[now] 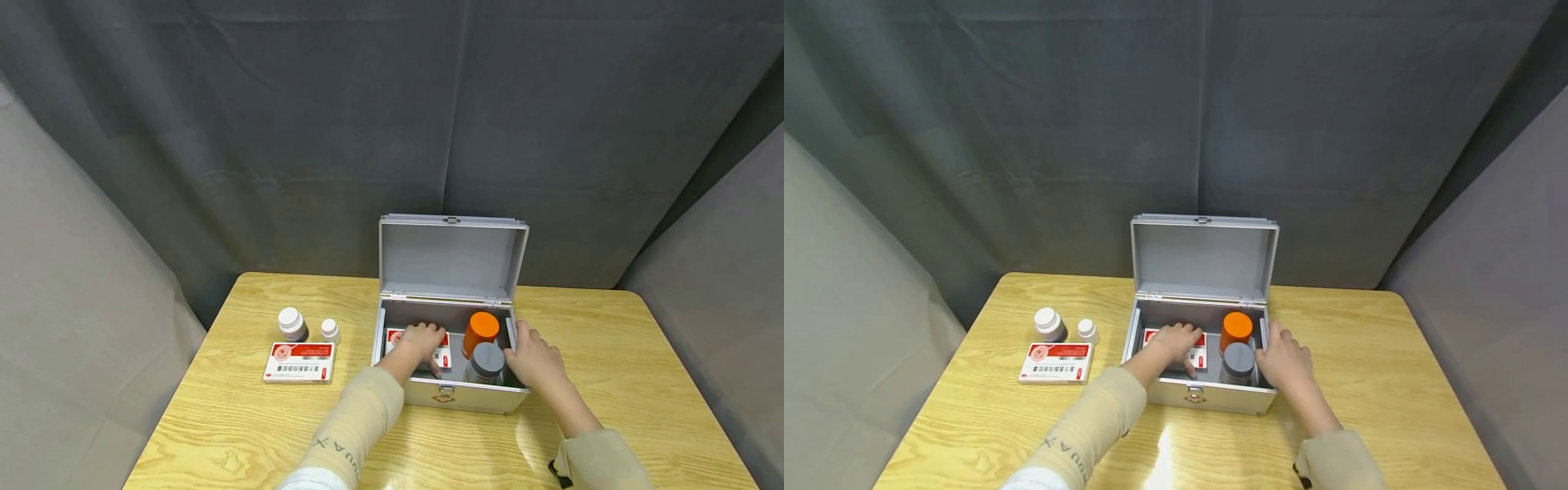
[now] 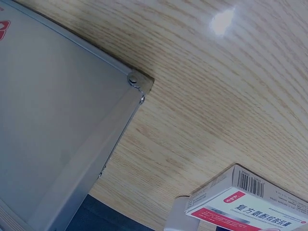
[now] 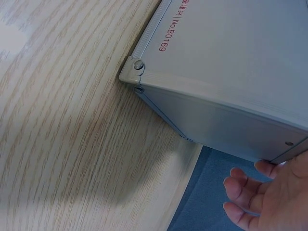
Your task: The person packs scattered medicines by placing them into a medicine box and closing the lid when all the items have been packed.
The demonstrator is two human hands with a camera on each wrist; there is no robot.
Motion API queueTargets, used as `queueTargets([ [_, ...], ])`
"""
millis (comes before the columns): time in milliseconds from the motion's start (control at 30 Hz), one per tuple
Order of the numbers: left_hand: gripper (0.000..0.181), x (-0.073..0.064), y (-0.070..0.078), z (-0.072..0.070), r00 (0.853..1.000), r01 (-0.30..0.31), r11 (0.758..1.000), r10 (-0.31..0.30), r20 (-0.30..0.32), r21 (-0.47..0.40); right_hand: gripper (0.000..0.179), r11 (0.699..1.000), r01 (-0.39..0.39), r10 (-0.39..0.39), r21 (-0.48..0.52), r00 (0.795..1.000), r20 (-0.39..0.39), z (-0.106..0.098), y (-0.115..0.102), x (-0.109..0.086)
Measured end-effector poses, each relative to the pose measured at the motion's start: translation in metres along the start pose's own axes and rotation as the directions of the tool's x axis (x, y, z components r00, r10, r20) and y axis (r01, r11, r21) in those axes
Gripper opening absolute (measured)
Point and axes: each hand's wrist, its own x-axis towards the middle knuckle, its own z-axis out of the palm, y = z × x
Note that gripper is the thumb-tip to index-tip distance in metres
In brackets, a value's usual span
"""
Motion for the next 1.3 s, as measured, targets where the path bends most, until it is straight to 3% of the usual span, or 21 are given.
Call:
queueTargets([
  [233,0.091,0.0,0.001,0.0,1.0,-0.017,1.0,0.017,-0.015,0.019,0.056,1.0,-0.009,0.009,0.002,1.0,0.01,0.002,0.001,0.001],
  [367,0.093,0.007,0.0,0.005,1.0,-0.007,1.0,0.007,-0.007,0.015,0.057,1.0,-0.01,0.01,0.004,1.0,0.011,0.002,0.001,0.001],
  [400,0.097,0.014,-0.002,0.014,0.999,-0.014,1.0,0.014,-0.035,0.015,0.057,1.0,-0.01,0.01,0.005,1.0,0.011,0.002,0.001,0.001],
  [500,0.102,0.017,-0.003,0.015,1.0,-0.012,1.0,0.012,-0.023,0.022,0.057,1.0,-0.012,0.012,0.006,1.0,0.014,0.002,0.001,0.001],
  [600,0.106,0.012,-0.004,0.01,1.0,-0.017,0.999,0.017,-0.013,0.032,0.057,1.0,-0.008,0.008,0.007,1.0,0.009,0.002,0.001,0.0],
  [633,0.103,0.003,-0.003,-0.001,1.0,-0.013,0.999,0.012,0.016,0.034,0.056,1.0,-0.006,0.006,0.006,1.0,0.006,0.002,0.001,0.001],
  [767,0.094,-0.007,-0.005,-0.01,0.999,-0.034,0.999,0.034,-0.008,0.016,0.055,1.0,0.001,-0.001,0.009,1.0,-0.006,0.003,0.003,0.001],
  [900,0.079,-0.011,-0.009,-0.015,0.999,-0.035,0.999,0.034,-0.029,-0.03,0.056,1.0,0.0,0.0,0.011,1.0,-0.005,0.004,0.003,0.001],
  [1100,0.07,-0.019,-0.014,-0.021,0.998,-0.019,0.994,0.012,-0.065,-0.107,0.056,1.0,-0.001,0.001,0.011,1.0,-0.01,0.003,0.003,0.0],
  [1300,0.06,-0.029,-0.021,-0.017,0.99,-0.05,0.992,0.033,-0.14,-0.118,0.056,1.0,0.007,-0.007,0.017,1.0,-0.01,0.001,0.002,0.0],
])
